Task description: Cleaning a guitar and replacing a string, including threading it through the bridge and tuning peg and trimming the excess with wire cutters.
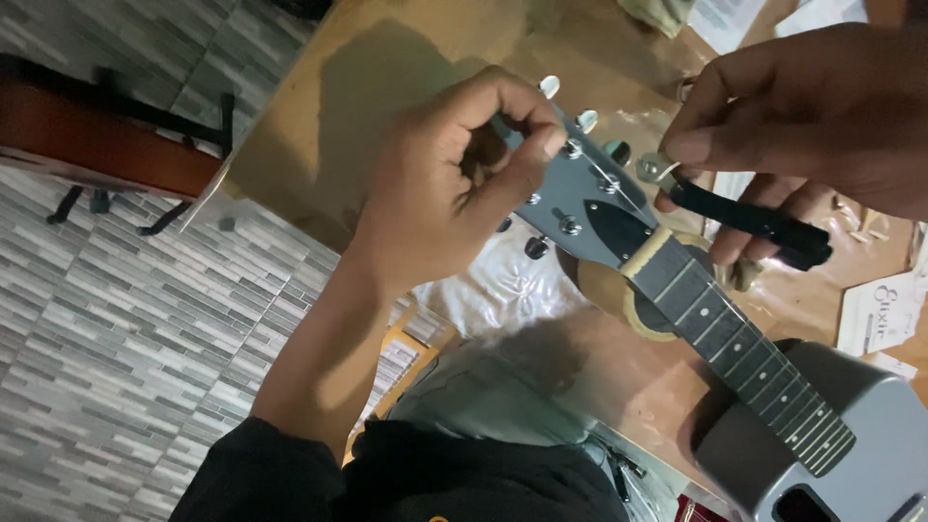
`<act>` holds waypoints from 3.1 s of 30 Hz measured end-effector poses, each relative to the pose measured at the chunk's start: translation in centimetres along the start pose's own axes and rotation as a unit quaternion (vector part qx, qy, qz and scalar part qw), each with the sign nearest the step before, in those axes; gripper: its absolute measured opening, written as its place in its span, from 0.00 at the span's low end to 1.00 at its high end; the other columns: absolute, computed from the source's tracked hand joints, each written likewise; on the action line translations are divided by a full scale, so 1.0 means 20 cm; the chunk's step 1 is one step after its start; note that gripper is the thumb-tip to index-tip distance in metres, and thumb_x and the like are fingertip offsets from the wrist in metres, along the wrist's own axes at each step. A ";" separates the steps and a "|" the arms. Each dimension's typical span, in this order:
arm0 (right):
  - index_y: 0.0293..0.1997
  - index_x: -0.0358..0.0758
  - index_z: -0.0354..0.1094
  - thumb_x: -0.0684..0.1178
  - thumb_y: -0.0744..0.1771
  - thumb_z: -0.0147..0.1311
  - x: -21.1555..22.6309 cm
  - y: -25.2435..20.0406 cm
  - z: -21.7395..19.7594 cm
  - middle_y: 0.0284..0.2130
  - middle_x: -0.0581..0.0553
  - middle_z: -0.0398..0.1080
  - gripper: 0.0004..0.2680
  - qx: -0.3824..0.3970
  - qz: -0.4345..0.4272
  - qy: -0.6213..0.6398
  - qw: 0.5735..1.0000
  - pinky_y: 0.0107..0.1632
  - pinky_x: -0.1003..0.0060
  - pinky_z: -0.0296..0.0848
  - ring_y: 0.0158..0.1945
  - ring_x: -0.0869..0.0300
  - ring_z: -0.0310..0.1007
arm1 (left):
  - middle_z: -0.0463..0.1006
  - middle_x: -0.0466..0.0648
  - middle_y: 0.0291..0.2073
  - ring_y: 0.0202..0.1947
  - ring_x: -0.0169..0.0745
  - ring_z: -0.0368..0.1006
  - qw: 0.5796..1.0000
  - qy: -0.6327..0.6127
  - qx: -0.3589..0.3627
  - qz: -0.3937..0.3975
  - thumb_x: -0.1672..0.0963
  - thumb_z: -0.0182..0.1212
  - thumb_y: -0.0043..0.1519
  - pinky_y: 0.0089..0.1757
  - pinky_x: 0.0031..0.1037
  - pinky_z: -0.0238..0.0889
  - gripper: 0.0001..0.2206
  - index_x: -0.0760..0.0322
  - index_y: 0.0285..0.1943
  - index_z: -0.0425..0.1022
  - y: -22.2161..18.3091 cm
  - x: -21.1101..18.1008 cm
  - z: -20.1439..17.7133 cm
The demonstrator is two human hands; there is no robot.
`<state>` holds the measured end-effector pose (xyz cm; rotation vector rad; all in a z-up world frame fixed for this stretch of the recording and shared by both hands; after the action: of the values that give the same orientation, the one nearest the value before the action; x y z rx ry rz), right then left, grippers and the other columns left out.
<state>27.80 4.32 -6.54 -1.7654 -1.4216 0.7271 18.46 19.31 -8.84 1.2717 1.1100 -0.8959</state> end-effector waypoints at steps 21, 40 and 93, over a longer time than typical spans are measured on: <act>0.39 0.17 0.82 0.37 0.70 0.58 0.02 0.16 -0.07 0.14 0.23 0.47 0.08 0.006 -0.096 -0.032 0.995 0.13 0.34 0.62 0.10 0.20 0.65 | 0.75 0.45 0.37 0.31 0.32 0.68 0.998 -0.045 0.012 0.043 0.59 0.53 0.72 0.34 0.22 0.66 0.03 0.65 0.46 0.69 0.00 -0.01 -0.02; 0.49 0.24 0.80 0.42 0.73 0.54 0.12 0.15 0.02 0.11 0.07 0.54 0.09 0.044 0.058 -0.137 0.988 0.30 0.18 0.80 0.22 0.03 0.80 | 0.73 0.43 0.37 0.31 0.35 0.67 0.998 -0.032 0.006 0.056 0.58 0.50 0.72 0.33 0.23 0.65 0.04 0.62 0.48 0.68 -0.01 0.01 -0.02; 0.47 0.22 0.70 0.43 0.76 0.45 0.07 0.16 0.11 0.16 0.16 0.47 0.10 0.072 0.043 -0.010 0.996 0.23 0.33 0.53 0.19 0.06 0.68 | 0.71 0.45 0.37 0.28 0.38 0.64 0.995 -0.013 -0.013 0.093 0.60 0.50 0.73 0.33 0.25 0.60 0.02 0.61 0.46 0.66 -0.03 -0.02 -0.04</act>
<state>28.17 5.68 -10.40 -1.7192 -1.2804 0.8734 17.72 20.09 -8.53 1.3162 0.9620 -0.7536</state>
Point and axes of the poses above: each hand's wrist, its own y-axis towards the middle knuckle, its own z-axis out of the palm, x = y × z, the point moved 10 cm from there along y, towards the middle knuckle
